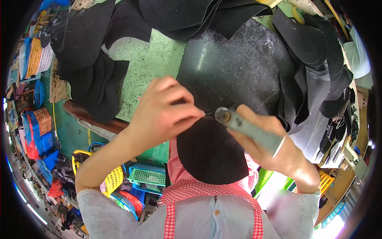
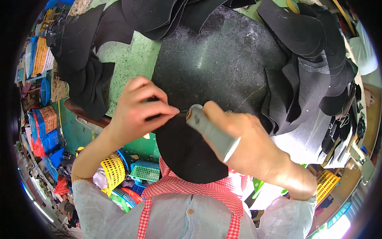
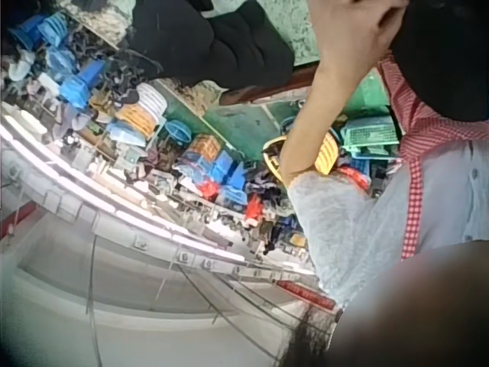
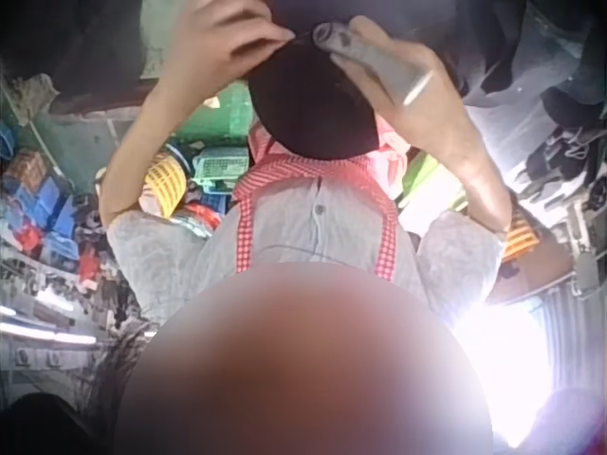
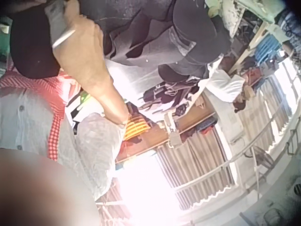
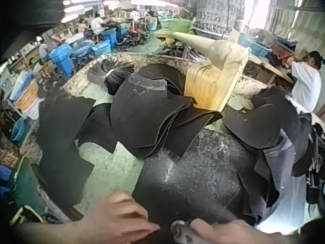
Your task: Hammering the seams or folded edges of black shoe upper components on a workbench.
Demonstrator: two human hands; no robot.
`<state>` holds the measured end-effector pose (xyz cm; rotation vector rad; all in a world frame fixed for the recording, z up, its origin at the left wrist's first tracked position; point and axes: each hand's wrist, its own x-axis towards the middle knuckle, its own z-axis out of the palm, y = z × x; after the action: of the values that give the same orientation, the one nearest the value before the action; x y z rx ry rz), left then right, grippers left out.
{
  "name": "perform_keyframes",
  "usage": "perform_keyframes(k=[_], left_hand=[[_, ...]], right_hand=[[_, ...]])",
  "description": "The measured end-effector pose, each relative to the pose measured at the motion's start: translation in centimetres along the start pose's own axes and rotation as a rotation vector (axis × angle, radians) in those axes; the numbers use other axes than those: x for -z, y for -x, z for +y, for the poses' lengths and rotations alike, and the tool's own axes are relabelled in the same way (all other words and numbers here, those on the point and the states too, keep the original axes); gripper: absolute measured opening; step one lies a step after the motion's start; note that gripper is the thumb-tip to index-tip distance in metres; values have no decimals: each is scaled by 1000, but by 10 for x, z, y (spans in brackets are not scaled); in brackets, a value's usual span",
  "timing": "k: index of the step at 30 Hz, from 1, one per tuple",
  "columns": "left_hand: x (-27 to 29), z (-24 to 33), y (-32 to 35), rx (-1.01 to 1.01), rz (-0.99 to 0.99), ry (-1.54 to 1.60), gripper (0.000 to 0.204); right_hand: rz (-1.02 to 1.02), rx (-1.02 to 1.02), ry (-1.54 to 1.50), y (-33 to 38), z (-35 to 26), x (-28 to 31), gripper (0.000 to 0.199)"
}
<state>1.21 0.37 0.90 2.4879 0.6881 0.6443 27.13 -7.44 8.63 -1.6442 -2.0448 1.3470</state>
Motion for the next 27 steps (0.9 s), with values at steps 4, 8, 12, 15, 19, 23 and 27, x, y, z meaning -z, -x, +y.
perform_keyframes(k=[4, 8, 12, 15, 19, 23, 27], left_hand=[[1, 2, 2, -93, 20, -99, 27], [8, -22, 10, -30, -15, -8, 29], [8, -23, 13, -213, 61, -161, 28], [16, -33, 23, -226, 37, -228, 31], [11, 11, 55, -325, -265, 215, 48], [-16, 30, 76, -277, -277, -39, 63], [-17, 32, 59, -224, -62, 178, 49]], right_hand=[[55, 94, 51, -3, -5, -6, 28], [-87, 5, 10, -10, -6, -6, 27], [35, 116, 29, -13, -13, -13, 26], [40, 64, 28, -14, -12, -25, 19], [16, 103, 10, -22, -12, -22, 16], [116, 180, -63, -25, -17, -29, 13], [191, 259, -139, -39, -11, -26, 15]])
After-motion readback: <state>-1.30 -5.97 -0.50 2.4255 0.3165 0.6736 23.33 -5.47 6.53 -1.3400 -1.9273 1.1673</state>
